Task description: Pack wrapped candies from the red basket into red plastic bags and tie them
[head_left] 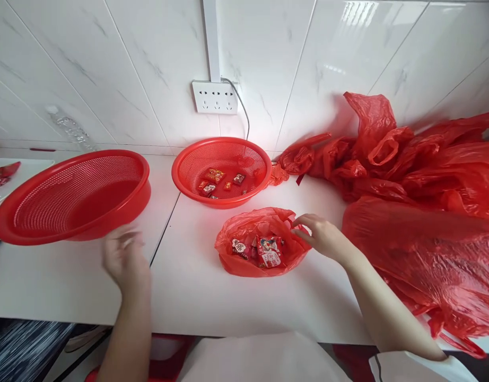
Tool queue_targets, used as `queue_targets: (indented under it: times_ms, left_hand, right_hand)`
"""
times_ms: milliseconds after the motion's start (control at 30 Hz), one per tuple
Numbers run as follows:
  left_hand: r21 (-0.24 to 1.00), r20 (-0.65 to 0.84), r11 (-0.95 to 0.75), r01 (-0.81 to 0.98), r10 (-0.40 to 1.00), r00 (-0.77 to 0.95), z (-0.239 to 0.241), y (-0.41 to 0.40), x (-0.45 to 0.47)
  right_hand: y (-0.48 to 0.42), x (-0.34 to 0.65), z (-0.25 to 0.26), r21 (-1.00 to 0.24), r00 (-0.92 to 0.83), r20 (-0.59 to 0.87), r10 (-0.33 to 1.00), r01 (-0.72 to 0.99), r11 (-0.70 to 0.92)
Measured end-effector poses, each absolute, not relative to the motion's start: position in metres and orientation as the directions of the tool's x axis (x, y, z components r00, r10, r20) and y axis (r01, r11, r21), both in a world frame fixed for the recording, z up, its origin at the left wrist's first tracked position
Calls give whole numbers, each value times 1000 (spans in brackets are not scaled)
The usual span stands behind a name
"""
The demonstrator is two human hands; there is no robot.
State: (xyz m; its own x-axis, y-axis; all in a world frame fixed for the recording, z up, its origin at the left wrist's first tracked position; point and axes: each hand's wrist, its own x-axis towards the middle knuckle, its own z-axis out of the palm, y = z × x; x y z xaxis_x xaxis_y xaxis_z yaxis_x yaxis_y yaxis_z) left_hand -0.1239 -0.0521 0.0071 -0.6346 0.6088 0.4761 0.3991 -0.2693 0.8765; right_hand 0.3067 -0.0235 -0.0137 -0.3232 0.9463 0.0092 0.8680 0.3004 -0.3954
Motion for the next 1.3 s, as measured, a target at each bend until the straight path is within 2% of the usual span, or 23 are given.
queue_targets:
  times_ms: [33,67,100,133,167,200,267,367,467,533,667,767,967,1100,1200,1300]
  left_hand:
    - [829,535,-347,439,720,-441,9,-59,-105]
    - [765,570,-451,460,807,-158,13,-65,-88]
    - [686,579,-574,448,803,142,17,-70,-72]
    - [630,544,-657,414,754,369,21,-74,-59]
    - [603,481,-693,394,711,513,25,-77,-47]
    - [598,393,-679,426,712,582,27,-78,-38]
    - [571,193,-552,608,810,554,26,-76,-26]
    - [393,-8,-341,854,927,375,15,-66,-22]
    - [229,-121,-274,934,944,306,1,-57,-26]
    - [186,-179,-281,941,932,314,-4,-54,-29]
    - [292,-215,-286,913,910,354,-7,-52,-33]
    - [386,-207,-258,886,911,355,-6,-50,-38]
    - [372,-219,-337,865,873,435,11,-39,-44]
    - [441,-276,-323,837,839,469,19,-36,-44]
    - [448,-300,-328,831,821,486,19,-36,-43]
    - [416,-300,-373,830,805,512,17,-36,-41]
  right_hand:
    - [-22,303,-17,-359,-336,-52,940,885,296]
    - [-21,300,-20,-315,-332,-110,937,906,284]
    - [-20,297,-24,-268,-318,-157,935,925,270]
    - [-19,294,-28,-229,-302,-191,934,939,257]
    - [-19,292,-31,-205,-290,-211,933,947,248]
    - [-19,291,-33,-201,-286,-218,933,949,244]
    - [-19,292,-36,-233,-288,-214,933,943,238]
    - [-20,295,-38,-271,-277,-208,938,938,217]
    - [-20,297,-39,-266,-219,-205,954,950,161]
    - [-18,298,-40,-264,-183,-197,963,956,127]
    - [-13,301,-38,-278,-144,-168,975,956,93]
    - [-11,305,-28,-384,-127,-80,989,919,87]
    - [-14,310,13,-657,-53,90,994,747,100]
    - [-18,307,38,-825,-52,145,988,545,149]
    - [-20,301,50,-884,-48,183,982,430,185]
    - [-21,295,55,-890,-30,218,976,404,211]
